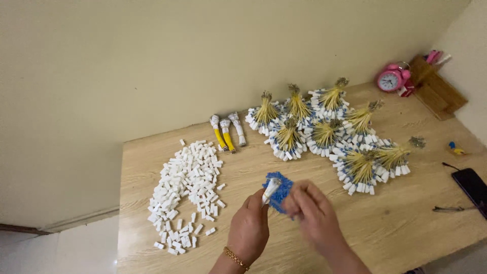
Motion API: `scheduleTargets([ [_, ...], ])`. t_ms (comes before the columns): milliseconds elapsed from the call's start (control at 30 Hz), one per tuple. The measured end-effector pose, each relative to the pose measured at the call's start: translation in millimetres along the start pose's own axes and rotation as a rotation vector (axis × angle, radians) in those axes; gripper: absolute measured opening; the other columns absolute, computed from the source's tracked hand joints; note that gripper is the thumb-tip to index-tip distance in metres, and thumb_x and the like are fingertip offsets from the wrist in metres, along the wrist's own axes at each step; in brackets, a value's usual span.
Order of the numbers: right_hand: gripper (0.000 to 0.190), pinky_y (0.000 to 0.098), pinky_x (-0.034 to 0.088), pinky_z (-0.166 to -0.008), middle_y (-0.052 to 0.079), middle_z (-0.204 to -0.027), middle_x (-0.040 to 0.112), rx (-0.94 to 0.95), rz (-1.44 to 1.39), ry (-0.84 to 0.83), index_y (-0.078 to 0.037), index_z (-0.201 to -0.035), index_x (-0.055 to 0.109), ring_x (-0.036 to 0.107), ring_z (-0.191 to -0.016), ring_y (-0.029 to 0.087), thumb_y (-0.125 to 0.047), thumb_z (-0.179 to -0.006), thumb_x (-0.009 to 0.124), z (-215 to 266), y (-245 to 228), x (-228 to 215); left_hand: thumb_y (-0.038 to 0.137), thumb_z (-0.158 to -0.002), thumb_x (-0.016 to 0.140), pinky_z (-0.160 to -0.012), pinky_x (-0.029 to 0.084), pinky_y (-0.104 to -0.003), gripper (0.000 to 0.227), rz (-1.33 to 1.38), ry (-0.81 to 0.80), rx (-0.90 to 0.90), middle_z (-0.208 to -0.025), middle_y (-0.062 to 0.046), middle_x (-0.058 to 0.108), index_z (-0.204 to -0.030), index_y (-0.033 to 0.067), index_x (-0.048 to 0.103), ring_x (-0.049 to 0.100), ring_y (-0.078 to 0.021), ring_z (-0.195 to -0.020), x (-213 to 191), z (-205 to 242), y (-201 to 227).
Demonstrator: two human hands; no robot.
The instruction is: Sorting and bundling small wire cable assemblies with white connectors on a wooden table
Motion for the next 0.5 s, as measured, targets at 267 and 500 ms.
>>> scheduleTargets([
  [267, 0.007, 0.0286, 0.040, -0.061, 0.003, -0.073, 0.058, 0.196, 0.356, 0.085, -0.006, -0.091, 0.068, 0.050, -0.067, 0.014, -0.011, -0.089, 0.064, -27.9, 23.7, -41.9, 0.015, -0.093, 0.050, -0.057, 0.043, -0.029, 0.048, 0.581, -0.228, -0.052, -0.085, -0.005, 0.061, -0.139, 0.0155, 0.038, 0.053, -0.0164, -0.065, 0.0, 4.6, 29.8],
  [500, 0.014, 0.0291, 0.051, -0.061, 0.000, -0.082, 0.073, -0.488, 1.064, -0.085, -0.013, -0.093, 0.074, 0.069, -0.071, 0.015, -0.023, -0.084, 0.068, -4.4, -49.9, 16.3, 0.002, -0.092, 0.049, -0.049, 0.040, -0.025, 0.061, 1.056, -0.284, -0.284, -0.084, -0.011, 0.053, -0.149, 0.0145, 0.029, 0.045, -0.0143, -0.053, 29.1, 7.1, 14.2],
])
Point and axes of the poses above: each hand's wrist, its own z-axis away from the middle knuckle, its own x-axis out of the palm, y = z × x, the point moved 10 cm from there along -z, towards the middle knuckle
